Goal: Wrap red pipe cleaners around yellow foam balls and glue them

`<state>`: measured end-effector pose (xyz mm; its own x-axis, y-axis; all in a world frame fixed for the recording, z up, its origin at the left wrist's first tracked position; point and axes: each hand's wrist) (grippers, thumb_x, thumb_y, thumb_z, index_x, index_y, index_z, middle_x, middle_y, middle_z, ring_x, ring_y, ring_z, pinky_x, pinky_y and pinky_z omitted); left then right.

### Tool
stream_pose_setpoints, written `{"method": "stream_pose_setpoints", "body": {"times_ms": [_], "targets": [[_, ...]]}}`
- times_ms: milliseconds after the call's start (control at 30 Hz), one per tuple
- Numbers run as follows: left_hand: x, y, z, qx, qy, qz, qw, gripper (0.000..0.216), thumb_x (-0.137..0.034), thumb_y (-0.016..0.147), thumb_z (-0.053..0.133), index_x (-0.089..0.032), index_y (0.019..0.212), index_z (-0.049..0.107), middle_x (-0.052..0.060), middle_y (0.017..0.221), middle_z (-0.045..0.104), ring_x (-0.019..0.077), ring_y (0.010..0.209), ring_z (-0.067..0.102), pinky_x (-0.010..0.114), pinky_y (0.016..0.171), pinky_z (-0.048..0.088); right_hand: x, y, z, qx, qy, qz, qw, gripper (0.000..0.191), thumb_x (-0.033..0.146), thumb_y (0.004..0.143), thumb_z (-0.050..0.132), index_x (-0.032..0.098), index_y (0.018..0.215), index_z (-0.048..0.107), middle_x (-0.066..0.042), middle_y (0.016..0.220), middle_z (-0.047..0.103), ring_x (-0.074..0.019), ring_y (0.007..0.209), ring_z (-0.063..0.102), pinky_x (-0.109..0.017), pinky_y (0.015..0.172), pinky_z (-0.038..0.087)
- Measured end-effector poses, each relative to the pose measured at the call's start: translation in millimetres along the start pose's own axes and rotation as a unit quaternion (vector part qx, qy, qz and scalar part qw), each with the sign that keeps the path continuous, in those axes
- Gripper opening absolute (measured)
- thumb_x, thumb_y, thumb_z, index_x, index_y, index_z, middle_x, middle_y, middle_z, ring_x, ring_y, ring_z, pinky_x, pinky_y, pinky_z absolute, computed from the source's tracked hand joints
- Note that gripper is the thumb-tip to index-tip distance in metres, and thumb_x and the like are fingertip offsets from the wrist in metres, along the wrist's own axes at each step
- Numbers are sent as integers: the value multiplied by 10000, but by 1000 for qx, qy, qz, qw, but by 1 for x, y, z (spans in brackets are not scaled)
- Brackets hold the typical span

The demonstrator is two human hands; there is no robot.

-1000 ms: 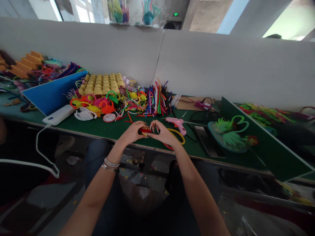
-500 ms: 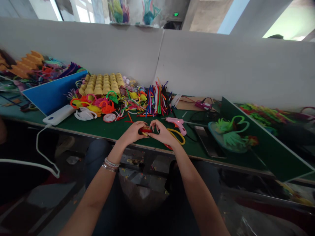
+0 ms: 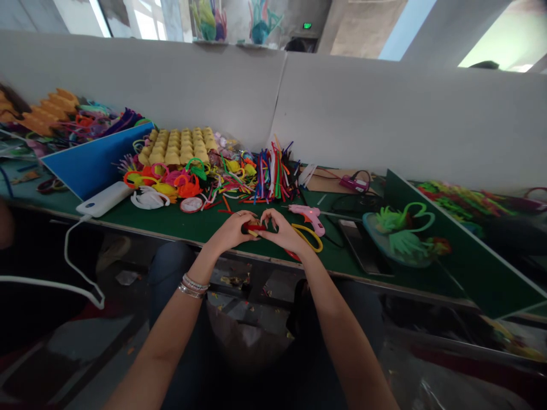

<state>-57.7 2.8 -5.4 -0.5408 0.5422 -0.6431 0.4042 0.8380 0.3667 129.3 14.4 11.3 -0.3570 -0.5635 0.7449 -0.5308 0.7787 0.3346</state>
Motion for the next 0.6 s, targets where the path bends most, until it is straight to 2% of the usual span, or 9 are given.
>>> {"method": "stream_pose_setpoints", "body": {"times_ms": [300, 600], "targets": [[-3, 0, -1, 2, -1, 2, 1000, 342, -271, 662, 736, -173, 962, 604, 97, 1123, 579, 235, 1111, 511, 401, 960, 407, -3, -2, -12, 10, -2, -5, 1000, 222, 316, 746, 618, 218, 863, 457, -1, 838, 475, -143, 739, 422, -270, 660, 349], [-3, -2, -2, -5, 1, -5, 1000, 354, -263, 652, 744, -170, 959, 596, 96, 1150, 569, 233, 1108, 513, 403, 966, 399, 3, -8, -25, 60, -32, 11, 998, 252, 352, 741, 644, 212, 880, 488, 10, 836, 488, -124, 681, 404, -260, 629, 347]]}}
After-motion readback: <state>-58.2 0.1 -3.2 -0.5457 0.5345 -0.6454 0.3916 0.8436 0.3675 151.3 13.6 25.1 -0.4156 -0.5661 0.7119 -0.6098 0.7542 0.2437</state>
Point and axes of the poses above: each hand's wrist, its own y-axis towards the middle knuckle, its own z-axis out of the palm, x = y × z
